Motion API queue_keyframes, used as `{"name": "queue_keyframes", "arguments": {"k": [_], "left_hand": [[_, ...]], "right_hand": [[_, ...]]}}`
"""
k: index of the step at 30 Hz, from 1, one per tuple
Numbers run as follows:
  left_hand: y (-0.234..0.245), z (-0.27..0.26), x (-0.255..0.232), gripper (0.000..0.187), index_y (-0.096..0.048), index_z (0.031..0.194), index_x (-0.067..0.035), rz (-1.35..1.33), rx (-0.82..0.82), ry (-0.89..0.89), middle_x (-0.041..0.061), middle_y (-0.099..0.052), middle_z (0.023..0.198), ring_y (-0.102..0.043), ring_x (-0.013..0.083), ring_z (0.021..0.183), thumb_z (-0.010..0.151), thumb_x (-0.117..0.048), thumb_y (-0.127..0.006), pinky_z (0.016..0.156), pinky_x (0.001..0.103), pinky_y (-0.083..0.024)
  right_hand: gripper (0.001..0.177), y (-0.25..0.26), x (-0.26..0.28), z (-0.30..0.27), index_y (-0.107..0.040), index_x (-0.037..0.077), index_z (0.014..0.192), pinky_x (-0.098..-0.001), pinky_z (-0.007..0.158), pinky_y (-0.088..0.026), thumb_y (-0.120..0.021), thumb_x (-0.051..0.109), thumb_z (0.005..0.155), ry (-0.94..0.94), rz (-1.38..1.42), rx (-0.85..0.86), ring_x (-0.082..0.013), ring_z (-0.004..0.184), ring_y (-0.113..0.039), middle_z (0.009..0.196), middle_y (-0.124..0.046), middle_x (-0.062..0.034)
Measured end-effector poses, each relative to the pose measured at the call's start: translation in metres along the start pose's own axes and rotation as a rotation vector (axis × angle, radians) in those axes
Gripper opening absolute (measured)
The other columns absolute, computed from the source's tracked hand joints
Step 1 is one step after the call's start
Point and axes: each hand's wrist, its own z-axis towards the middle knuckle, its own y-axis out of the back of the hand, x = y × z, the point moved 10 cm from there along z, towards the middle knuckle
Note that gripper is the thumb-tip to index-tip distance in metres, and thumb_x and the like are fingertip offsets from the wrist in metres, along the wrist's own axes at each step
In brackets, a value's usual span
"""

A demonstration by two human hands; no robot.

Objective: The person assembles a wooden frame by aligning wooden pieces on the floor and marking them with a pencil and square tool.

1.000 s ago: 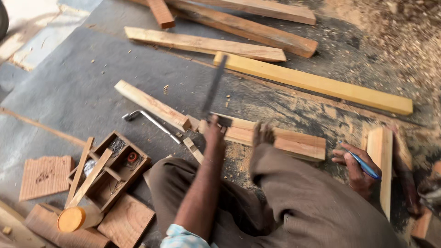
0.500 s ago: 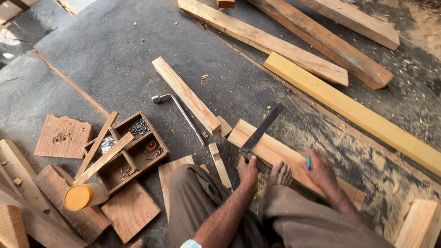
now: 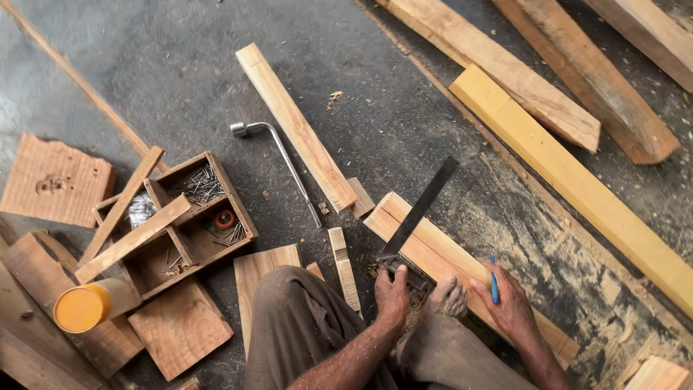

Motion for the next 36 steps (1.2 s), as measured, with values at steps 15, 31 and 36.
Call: {"name": "queue_keyframes", "arguments": {"k": [15, 31, 36], "left_hand": [[0.005, 0.022, -0.009, 0.034, -0.061, 0.125, -0.005, 0.052, -0.014, -0.024, 0.009, -0.07, 0.104, -0.066, 0.0203, 0.098, 0.097, -0.025, -0.062, 0.09, 0.038, -0.054], [0.002, 0.018, -0.014, 0.028, -0.064, 0.121, -0.004, 0.083, 0.06, -0.122, 0.006, -0.069, 0.101, -0.063, 0.0147, 0.094, 0.099, -0.023, -0.064, 0.087, 0.035, -0.052], [-0.001, 0.023, -0.01, 0.027, -0.064, 0.119, -0.002, -0.145, 0.097, -0.086, 0.006, -0.068, 0.102, -0.062, 0.0164, 0.092, 0.099, -0.019, -0.063, 0.083, 0.036, -0.054]], "right_hand": [[0.08, -0.008, -0.112, 0.0, -0.042, 0.026, 0.169, -0.0397, 0.099, -0.066, -0.072, 0.039, 0.096, -0.289, -0.299, 0.557, -0.0263, 0.1, -0.072, 0.107, -0.07, -0.0204], [0.027, 0.065, 0.114, 0.033, -0.074, 0.008, 0.119, -0.0326, 0.08, -0.065, -0.055, 0.023, 0.106, 0.052, 0.337, -0.013, -0.0196, 0.094, -0.078, 0.107, -0.08, -0.0124], [0.027, 0.041, 0.12, 0.02, -0.072, 0.008, 0.119, -0.0339, 0.08, -0.068, -0.056, 0.023, 0.103, 0.1, 0.33, 0.031, -0.0217, 0.096, -0.08, 0.103, -0.081, -0.0144]]}}
